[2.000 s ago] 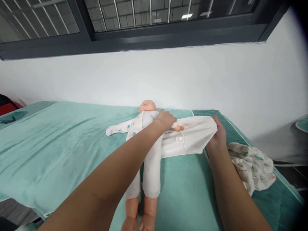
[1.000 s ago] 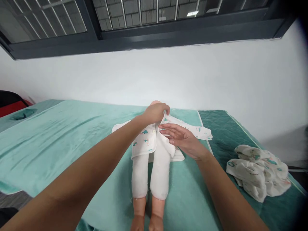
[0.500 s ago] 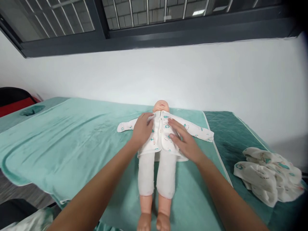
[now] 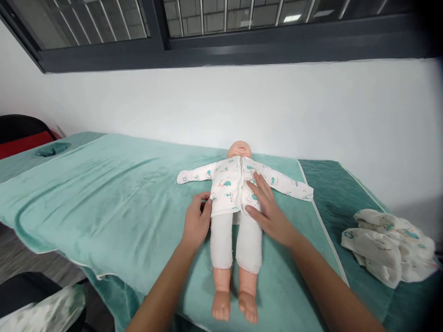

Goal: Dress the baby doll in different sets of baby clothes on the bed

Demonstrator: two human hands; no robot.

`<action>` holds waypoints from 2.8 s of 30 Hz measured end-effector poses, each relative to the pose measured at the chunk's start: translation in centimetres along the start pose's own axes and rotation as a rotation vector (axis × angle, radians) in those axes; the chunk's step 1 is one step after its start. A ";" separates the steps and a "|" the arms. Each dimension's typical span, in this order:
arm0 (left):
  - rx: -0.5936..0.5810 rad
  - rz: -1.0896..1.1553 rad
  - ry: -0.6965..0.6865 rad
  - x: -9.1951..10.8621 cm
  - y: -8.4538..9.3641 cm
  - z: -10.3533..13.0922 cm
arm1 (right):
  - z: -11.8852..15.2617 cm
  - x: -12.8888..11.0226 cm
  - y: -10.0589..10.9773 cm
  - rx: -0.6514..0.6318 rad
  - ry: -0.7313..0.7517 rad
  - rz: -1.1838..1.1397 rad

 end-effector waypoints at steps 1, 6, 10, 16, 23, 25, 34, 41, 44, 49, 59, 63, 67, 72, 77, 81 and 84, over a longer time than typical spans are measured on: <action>0.004 0.008 0.004 -0.1 0.1 0.0 | 0.8 -0.2 -0.2 0.004 -0.021 -0.010; -0.016 0.085 -0.032 -0.2 0.5 0.5 | 4.9 -0.5 -0.1 0.064 -0.134 -0.114; -0.076 0.078 -0.089 -0.4 0.6 1.4 | 7.2 0.3 0.4 0.188 -0.216 -0.130; -0.147 0.022 -0.149 -0.6 0.4 1.9 | 8.1 2.0 0.5 0.360 -0.477 0.047; -0.191 -0.055 -0.161 -0.9 0.2 1.9 | 7.9 1.2 0.4 0.317 -0.589 -0.031; -0.210 -0.104 -0.159 -1.0 0.0 1.9 | 7.8 0.9 0.5 0.312 -0.596 -0.009; -0.205 -0.175 -0.176 -0.4 0.1 2.0 | 7.6 1.1 0.5 0.348 -0.600 0.056; -0.028 -0.167 -0.174 -0.9 0.7 2.4 | 7.8 1.1 0.7 0.351 -0.557 0.119; -0.006 -0.205 -0.195 -0.6 0.8 2.4 | 7.7 1.0 0.8 0.377 -0.463 0.125; -0.009 -0.142 -0.264 -0.2 0.9 2.3 | 7.7 1.3 1.0 0.438 -0.469 0.001; 0.043 -0.244 -0.497 0.5 0.8 2.9 | 7.4 1.0 0.8 0.404 -0.349 -0.030; 0.049 -0.219 -0.451 0.6 1.0 2.7 | 7.6 1.0 0.7 0.367 -0.267 -0.024; 0.014 -0.170 -0.422 0.6 1.0 2.8 | 7.9 1.3 0.8 0.361 -0.315 -0.071; -0.004 -0.166 -0.383 0.6 1.0 2.9 | 7.8 1.3 0.6 0.333 -0.315 -0.112; -0.007 -0.148 -0.383 0.7 1.1 2.9 | 7.8 0.9 0.8 0.320 -0.286 -0.151; -0.039 -0.130 -0.391 0.6 1.1 3.0 | 7.6 0.6 0.7 0.282 -0.230 -0.161; -0.059 -0.112 -0.417 0.6 1.1 3.0 | 7.6 0.8 0.7 0.303 -0.255 -0.214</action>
Point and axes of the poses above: each hand's wrist, its own z-axis away from the middle knuckle, its own y-axis out of the back of the hand, x = y × z, the point moved 4 cm from there along -z, towards the middle knuckle, and after that the axes turned 2 degrees about z, right-handed, at the moved point
